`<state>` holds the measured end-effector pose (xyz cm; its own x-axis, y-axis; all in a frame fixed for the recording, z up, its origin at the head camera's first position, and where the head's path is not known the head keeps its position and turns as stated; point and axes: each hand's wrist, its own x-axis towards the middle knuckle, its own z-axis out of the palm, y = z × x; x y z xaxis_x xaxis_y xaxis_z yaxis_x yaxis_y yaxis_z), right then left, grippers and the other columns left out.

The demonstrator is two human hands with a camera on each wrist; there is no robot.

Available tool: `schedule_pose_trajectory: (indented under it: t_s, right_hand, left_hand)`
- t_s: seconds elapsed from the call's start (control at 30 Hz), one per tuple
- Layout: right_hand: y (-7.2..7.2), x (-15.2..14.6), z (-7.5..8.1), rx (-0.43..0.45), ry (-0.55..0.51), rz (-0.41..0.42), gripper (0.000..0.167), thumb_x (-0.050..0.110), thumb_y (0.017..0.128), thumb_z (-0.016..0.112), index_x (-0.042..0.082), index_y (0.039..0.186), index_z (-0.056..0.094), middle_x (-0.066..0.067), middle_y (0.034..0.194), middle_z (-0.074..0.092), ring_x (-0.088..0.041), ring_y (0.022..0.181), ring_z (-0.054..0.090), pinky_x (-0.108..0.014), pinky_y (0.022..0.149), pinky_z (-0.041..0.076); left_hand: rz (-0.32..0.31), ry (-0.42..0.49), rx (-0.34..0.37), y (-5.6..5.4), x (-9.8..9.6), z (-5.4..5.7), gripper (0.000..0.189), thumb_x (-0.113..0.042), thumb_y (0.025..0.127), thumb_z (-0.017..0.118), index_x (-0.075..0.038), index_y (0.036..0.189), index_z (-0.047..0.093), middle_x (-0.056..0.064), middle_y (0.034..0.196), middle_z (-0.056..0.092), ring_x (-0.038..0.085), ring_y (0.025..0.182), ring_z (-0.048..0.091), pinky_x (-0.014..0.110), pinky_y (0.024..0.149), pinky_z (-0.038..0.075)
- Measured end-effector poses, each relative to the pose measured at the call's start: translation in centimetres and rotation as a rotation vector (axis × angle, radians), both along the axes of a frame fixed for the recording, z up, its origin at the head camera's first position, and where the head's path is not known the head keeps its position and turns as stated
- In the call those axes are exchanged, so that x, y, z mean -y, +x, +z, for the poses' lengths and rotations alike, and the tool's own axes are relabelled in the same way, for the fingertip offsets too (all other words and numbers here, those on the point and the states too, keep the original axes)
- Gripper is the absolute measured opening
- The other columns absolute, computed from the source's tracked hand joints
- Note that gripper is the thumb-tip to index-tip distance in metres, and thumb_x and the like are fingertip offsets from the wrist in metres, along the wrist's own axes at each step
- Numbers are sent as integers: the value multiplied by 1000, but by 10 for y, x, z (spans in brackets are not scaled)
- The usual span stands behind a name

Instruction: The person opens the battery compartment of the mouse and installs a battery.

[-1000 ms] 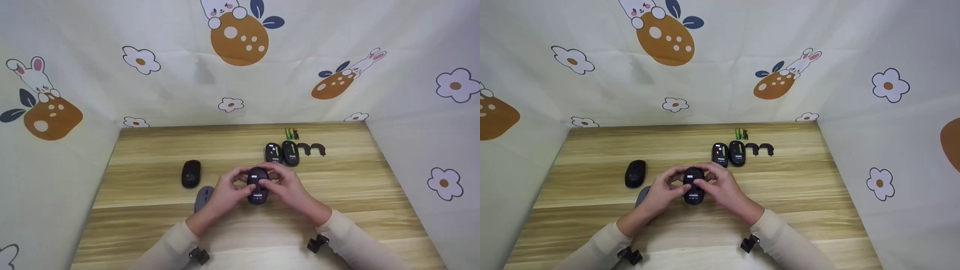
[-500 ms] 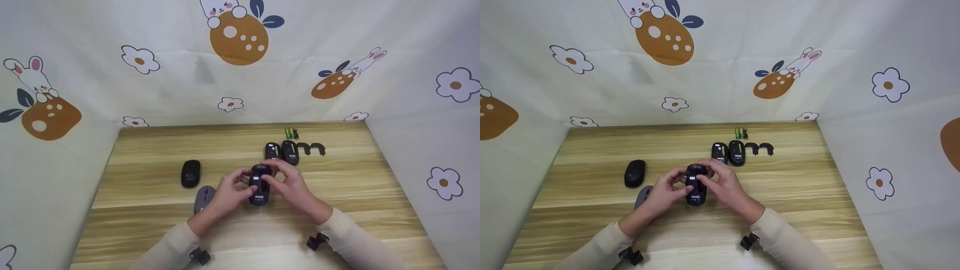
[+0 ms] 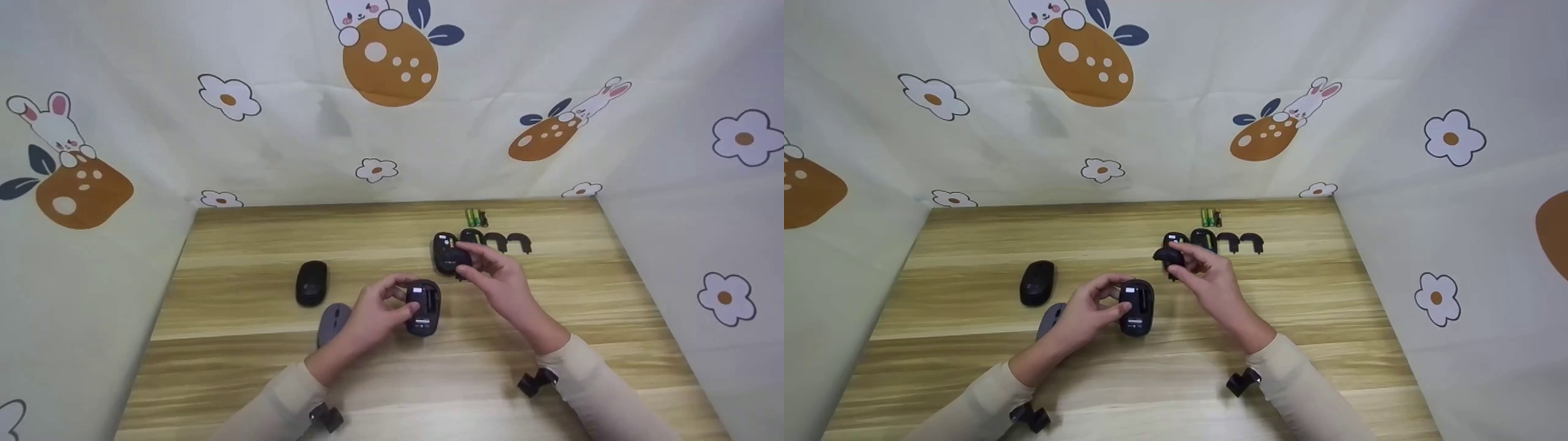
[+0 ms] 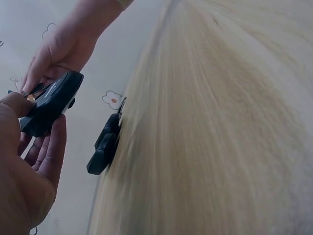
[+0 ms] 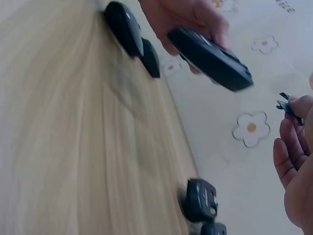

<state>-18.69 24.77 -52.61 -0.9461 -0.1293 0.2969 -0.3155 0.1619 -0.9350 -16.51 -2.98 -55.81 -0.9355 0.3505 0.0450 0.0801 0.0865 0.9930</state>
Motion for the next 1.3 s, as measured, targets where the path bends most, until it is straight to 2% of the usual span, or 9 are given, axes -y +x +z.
schedule_pose_trajectory:
  t_s: [0.3,0.5,0.63,0.9,1.17,1.3]
  right_hand:
    - [-15,-47,0,55,13,-111,39,-8,94,82,-3,132,77,-14,94,75,-14,81,70,-23,71,63]
    - [-27,-80,-2,73,39,-151,37,-7,96,81,-6,133,75,-8,94,75,-11,82,72,-20,73,63]
    - [-35,-100,-3,88,92,-150,39,-4,97,81,-6,135,74,-8,95,75,-10,81,71,-19,72,62]
    - [-49,-135,-6,129,265,-173,41,0,100,80,-3,140,72,-23,101,71,-7,80,65,-15,68,57]
    - [-49,-150,12,95,353,-131,41,-8,98,77,-14,137,68,-30,98,68,-6,77,62,-15,62,52]
    - [-52,-160,10,94,398,-136,40,-8,98,78,-14,136,69,-30,97,68,-7,75,61,-14,61,50]
  left_hand:
    - [-9,10,12,0,-1,0,45,-3,92,83,-11,135,74,7,114,77,26,102,70,36,80,68]
    - [-2,0,3,0,-1,1,44,-6,94,84,-11,136,74,5,112,77,24,102,70,44,90,63]
    - [-1,-1,2,-1,-1,0,44,-6,93,84,-12,136,74,6,113,77,24,102,70,45,92,63]
    - [-13,10,15,-1,-1,0,45,-4,93,83,-11,136,73,8,116,77,25,103,70,35,85,66]
    - [-9,11,27,-1,-2,0,45,-2,92,83,-11,136,73,9,117,76,26,104,70,37,85,67]
    - [-10,10,31,-1,-2,-1,45,-2,92,83,-11,135,73,9,115,76,26,104,70,38,83,68]
